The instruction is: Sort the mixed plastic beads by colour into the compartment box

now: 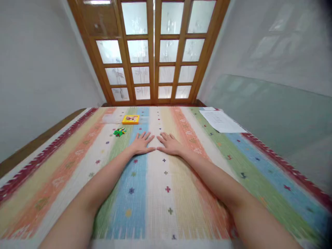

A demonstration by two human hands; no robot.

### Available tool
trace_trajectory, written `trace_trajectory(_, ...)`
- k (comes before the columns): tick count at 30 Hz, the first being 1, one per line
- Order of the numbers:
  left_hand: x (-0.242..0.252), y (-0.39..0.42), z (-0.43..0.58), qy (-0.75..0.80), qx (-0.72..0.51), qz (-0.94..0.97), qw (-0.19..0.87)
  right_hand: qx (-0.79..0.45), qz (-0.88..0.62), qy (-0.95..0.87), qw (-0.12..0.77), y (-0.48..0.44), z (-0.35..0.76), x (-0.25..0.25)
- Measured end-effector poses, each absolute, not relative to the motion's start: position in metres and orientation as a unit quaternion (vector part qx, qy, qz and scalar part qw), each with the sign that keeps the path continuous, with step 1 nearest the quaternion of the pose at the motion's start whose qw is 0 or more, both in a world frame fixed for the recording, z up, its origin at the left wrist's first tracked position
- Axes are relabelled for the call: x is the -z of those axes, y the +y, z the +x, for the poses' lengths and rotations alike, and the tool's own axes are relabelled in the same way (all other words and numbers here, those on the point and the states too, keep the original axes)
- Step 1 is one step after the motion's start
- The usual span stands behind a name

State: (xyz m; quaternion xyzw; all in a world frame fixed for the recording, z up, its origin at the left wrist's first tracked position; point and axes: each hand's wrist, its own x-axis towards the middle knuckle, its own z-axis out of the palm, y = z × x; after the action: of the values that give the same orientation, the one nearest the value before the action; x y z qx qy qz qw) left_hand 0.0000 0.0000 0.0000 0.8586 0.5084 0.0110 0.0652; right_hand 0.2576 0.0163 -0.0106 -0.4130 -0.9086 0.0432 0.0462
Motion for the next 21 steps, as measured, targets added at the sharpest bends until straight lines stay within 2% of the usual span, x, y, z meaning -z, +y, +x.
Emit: trace_trajectory(21, 0.0077, 0.0019, -0.0015, 0.463, -0.045, 0.885, 0.030, -0.036, -0.378, -0.919, 0.108, 0.0115, 0.2589, 0.0083)
